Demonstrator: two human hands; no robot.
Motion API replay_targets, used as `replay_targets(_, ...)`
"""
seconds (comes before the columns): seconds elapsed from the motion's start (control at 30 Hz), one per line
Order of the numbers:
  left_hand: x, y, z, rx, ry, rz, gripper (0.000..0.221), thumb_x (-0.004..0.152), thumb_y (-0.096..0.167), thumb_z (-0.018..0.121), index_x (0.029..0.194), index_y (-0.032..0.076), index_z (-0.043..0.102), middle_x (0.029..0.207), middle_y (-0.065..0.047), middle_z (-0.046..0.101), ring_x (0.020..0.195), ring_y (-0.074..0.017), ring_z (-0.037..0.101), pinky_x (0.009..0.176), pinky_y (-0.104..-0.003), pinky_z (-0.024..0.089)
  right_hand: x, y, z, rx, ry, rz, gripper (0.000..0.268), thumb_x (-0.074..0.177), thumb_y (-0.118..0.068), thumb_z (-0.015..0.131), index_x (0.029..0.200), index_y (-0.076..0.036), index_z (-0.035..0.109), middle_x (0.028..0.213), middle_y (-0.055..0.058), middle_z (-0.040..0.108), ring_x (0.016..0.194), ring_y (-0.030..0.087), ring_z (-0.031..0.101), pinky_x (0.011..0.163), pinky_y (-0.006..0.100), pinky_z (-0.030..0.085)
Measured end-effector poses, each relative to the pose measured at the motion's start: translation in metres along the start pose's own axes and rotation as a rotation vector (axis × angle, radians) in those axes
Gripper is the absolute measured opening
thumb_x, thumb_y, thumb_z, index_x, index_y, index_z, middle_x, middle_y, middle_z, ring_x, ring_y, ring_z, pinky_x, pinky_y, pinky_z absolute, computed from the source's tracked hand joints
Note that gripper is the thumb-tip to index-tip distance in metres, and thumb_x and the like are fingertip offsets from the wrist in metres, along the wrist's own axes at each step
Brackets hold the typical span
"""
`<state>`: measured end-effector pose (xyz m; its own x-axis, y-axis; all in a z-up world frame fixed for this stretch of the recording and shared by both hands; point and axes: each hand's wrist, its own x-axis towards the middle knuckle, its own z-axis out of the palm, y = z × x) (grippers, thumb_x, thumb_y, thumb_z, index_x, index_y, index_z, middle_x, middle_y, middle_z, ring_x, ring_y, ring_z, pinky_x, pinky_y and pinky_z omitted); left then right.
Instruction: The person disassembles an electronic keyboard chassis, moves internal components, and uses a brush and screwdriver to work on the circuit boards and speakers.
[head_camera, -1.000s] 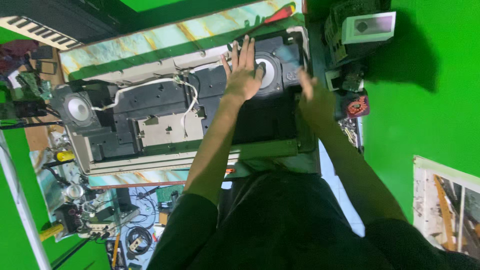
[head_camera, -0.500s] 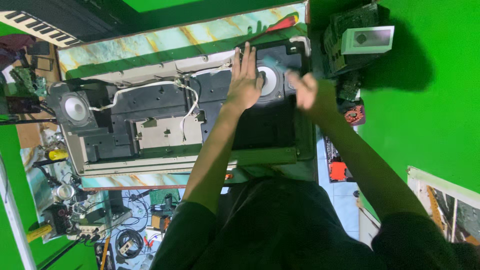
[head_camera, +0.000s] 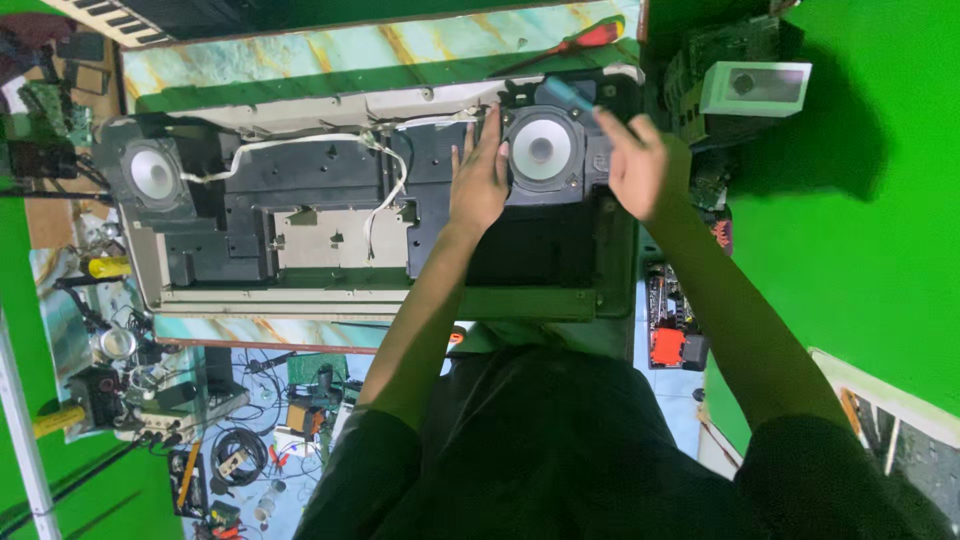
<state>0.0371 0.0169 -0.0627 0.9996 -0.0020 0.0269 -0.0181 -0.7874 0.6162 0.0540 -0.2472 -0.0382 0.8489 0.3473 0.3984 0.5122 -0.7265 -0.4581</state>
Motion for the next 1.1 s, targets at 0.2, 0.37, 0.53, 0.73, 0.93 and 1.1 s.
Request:
replay_targets(0.2,0.002,0.008,-0.005,0.167,-0.088,-0.072,0.06,0.112,0.034,0.038,0.165,0.029,0.012,0.17,0.002,0.03,0.156,-0.039,0.026,0.123,-0.069,0.008,-0.016,-0.006,-0.001,-0.114,-0.051,-0.114,0.053,0.093,-0.005,0.067,0.143,-0.022,0.068,0.087,0.005,0.054,0.052,0.019,0.052,0.044,0.036,0.047)
replay_targets(0.37,0.007,0.014,-0.011,0.26,-0.164,-0.124,0.06,0.111,0.037,0.034,0.164,0.031,0.007,0.17,0.007,0.026,0.156,-0.0382,0.021,0.121,-0.069,0.002,-0.033,-0.013,0.002,-0.068,-0.052,-0.046,0.053,0.094,-0.005,0.065,0.144,-0.022,0.066,0.093,0.005,0.058,0.047,0.016,0.05,0.039,0.031,0.046)
replay_targets(0.53,0.004,0.019,-0.015,0.297,-0.204,-0.134,0.057,0.112,0.036,0.031,0.163,0.035,0.006,0.171,0.008,0.024,0.156,-0.038,0.019,0.121,-0.069,-0.001,-0.038,-0.022,0.0,-0.032,-0.01,-0.019,0.053,0.093,-0.003,0.066,0.142,-0.023,0.068,0.091,0.005,0.061,0.043,0.014,0.048,0.037,0.03,0.045)
replay_targets(0.73,0.008,0.024,-0.022,0.345,-0.225,-0.143,0.058,0.112,0.036,0.03,0.163,0.034,0.003,0.171,0.008,0.025,0.158,-0.0375,0.015,0.121,-0.069,-0.005,-0.04,-0.006,-0.004,-0.001,-0.016,0.008,0.05,0.093,-0.003,0.062,0.141,-0.015,0.067,0.082,0.003,0.056,0.056,0.013,0.051,0.047,0.028,0.045)
replay_targets(0.93,0.008,0.028,-0.021,0.404,-0.227,-0.147,0.059,0.111,0.036,0.029,0.163,0.032,0.002,0.17,0.004,0.025,0.158,-0.0381,0.012,0.119,-0.07,-0.005,-0.06,0.009,-0.018,-0.036,-0.046,0.122,0.042,0.107,-0.003,0.059,0.147,-0.013,0.063,0.082,0.007,0.057,0.053,0.015,0.047,0.045,0.031,0.037)
replay_targets(1.1,0.007,0.027,-0.021,0.393,-0.252,-0.156,0.057,0.111,0.036,0.027,0.163,0.034,0.004,0.171,0.001,0.025,0.157,-0.0401,0.012,0.121,-0.069,-0.005,-0.093,-0.002,-0.017,-0.117,-0.231,0.262,0.05,0.101,-0.011,0.056,0.151,-0.017,0.061,0.078,0.014,0.058,0.058,0.025,0.055,0.054,0.041,0.047)
